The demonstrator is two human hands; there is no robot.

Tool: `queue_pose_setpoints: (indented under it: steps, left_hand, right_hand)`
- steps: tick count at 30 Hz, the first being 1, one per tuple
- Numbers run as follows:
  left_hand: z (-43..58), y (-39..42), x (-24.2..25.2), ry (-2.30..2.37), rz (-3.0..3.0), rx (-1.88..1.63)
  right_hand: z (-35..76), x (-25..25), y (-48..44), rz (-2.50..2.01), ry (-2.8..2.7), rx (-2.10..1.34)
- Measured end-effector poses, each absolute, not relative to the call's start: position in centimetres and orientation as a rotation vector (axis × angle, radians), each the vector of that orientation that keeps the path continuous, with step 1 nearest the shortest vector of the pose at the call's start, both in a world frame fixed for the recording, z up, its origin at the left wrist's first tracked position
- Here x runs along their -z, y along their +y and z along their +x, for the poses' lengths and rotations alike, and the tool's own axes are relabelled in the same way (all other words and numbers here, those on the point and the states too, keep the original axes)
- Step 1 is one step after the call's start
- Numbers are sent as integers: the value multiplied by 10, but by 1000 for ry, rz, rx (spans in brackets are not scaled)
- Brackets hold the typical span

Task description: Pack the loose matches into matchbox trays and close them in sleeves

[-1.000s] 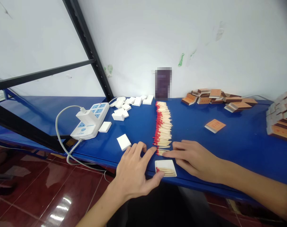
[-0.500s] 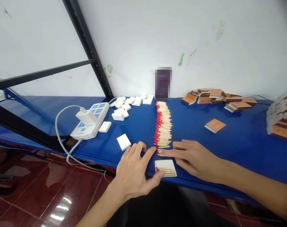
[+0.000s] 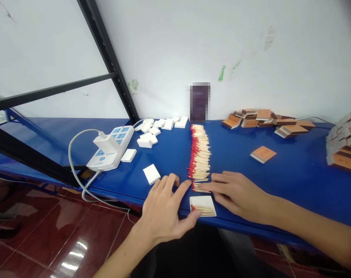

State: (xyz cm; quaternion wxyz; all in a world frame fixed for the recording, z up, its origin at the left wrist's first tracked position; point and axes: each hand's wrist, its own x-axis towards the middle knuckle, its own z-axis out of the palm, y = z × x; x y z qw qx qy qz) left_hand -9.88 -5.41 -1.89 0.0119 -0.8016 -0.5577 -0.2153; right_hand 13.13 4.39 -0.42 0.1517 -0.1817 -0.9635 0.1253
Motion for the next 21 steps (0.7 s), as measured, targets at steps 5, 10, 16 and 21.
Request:
queue_pose_setpoints:
  steps: [5, 10, 16, 21]
  left_hand:
    - [-99, -53, 20, -1726, -2502, 677]
    - [-99, -53, 20, -1732, -2501, 671]
    - [-99, -54, 20, -1749, -2503, 659]
    - [-99, -55, 20, -1739, -2498, 663]
  right_hand:
    - [131, 5, 44, -517, -2766, -360]
    - [131, 6, 44, -535, -2763, -350]
    - [130, 5, 44, -536, -2760, -274]
    - [130, 5, 44, -547, -2760, -265]
